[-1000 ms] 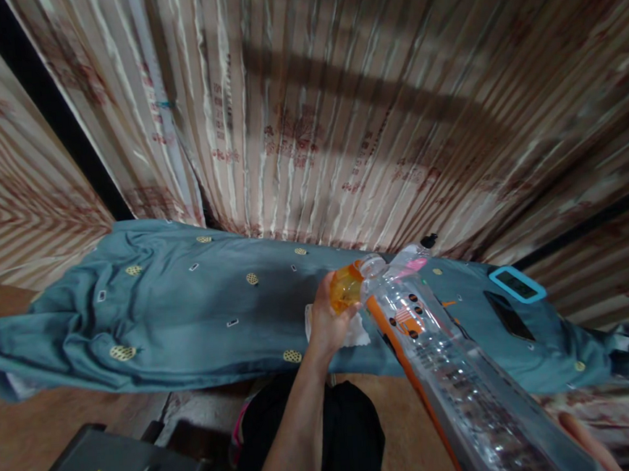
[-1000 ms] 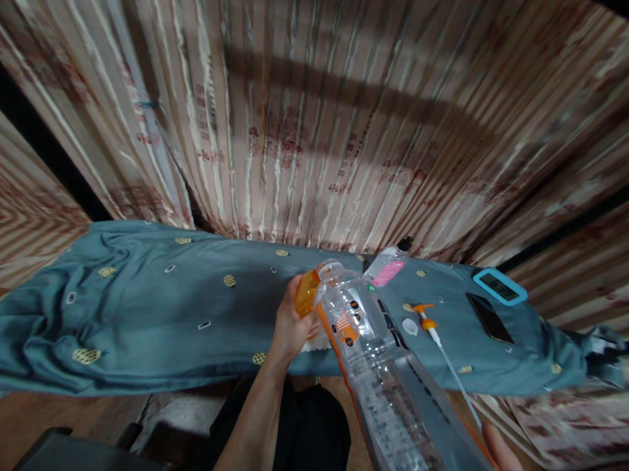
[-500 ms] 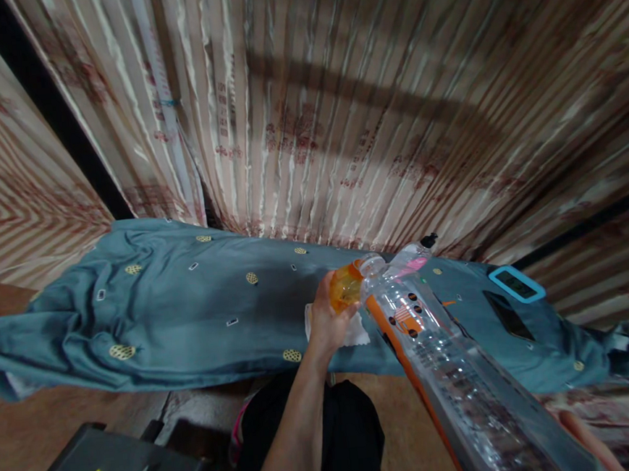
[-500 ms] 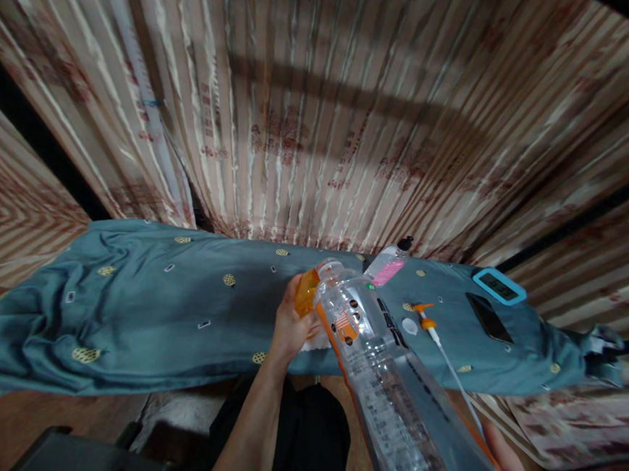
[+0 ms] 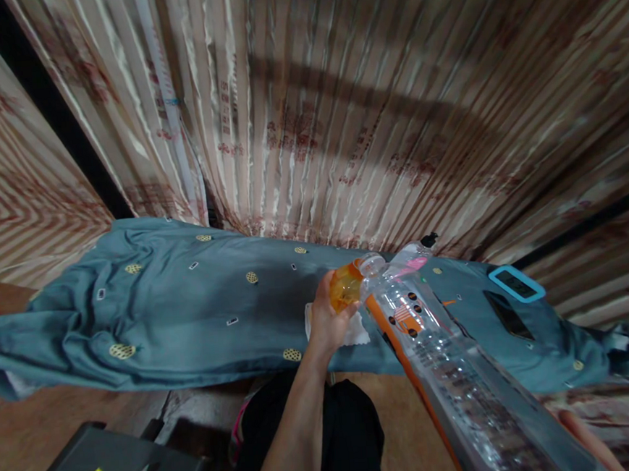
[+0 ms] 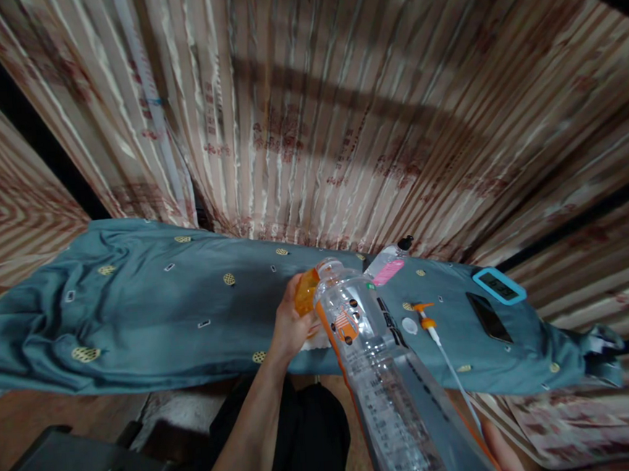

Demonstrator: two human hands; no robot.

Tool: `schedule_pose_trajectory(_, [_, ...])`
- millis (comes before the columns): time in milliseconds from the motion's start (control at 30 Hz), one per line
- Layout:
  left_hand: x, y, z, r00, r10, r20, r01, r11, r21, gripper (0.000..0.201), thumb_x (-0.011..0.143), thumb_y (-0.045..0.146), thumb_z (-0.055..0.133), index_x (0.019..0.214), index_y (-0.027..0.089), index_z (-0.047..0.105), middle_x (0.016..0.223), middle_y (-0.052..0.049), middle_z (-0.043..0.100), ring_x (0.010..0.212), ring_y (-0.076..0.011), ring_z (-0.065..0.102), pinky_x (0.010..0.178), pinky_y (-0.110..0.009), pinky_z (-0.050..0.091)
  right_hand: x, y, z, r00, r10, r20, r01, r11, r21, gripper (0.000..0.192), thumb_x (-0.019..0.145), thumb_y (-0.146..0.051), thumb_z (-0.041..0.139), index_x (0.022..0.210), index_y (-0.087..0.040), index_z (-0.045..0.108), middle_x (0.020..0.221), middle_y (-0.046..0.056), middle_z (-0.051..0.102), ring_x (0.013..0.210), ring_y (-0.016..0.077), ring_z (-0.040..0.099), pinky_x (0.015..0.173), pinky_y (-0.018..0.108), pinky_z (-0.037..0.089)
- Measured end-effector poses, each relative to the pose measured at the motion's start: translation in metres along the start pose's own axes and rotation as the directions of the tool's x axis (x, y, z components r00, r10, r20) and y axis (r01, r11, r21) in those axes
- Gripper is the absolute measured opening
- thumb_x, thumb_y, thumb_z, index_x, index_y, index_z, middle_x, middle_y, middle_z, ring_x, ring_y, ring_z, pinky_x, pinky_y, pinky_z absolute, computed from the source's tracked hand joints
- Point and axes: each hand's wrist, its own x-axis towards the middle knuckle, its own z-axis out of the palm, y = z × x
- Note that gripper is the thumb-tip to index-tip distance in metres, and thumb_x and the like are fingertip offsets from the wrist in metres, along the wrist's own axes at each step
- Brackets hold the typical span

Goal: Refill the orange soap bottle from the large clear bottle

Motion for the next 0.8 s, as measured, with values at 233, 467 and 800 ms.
schedule_pose_trajectory(233, [0.0,0.002,0.0,1.0,-0.003,0.01,0.003,1.0,0.014,0.061,0.068,0.009,0.073,0.123,0.024,0.051,0.118,-0.006,0.065,0.111,-0.0242,0.062,0.101,-0.042,0.047,-0.002,0.027,0.002,0.999,-0.047,-0.01,0.047,0.999,-0.011,0.063,0.089,-0.052,0.058,0.143,-0.024,0.042,0.143,0.011,0.046,0.131,0.0307,0.045,0.106,0.062,0.037])
schedule_pose_trajectory(467, [0.001,0.001,0.0,1.0,-0.012,-0.009,0.013,0.999,0.031,0.064,0.065,0.008,0.075,0.123,0.024,0.051,0.12,-0.007,0.065,0.113,-0.0252,0.062,0.103,-0.044,0.046,-0.009,0.05,0.002,0.994,-0.107,-0.018,0.106,0.994,-0.021,0.062,0.089,-0.053,0.059,0.14,-0.022,0.044,0.142,0.012,0.047,0.127,0.0301,0.047,0.102,0.059,0.043])
schedule_pose_trajectory(800, [0.0,0.004,0.0,1.0,-0.009,-0.004,0.009,1.0,-0.003,0.062,0.066,0.008,0.074,0.122,0.023,0.052,0.116,-0.007,0.065,0.109,-0.0243,0.064,0.099,-0.042,0.049,-0.004,0.071,0.003,0.993,-0.121,0.0,0.121,0.992,-0.044,0.059,0.089,-0.051,0.059,0.139,-0.022,0.045,0.137,0.011,0.05,0.123,0.0285,0.051,0.099,0.056,0.046])
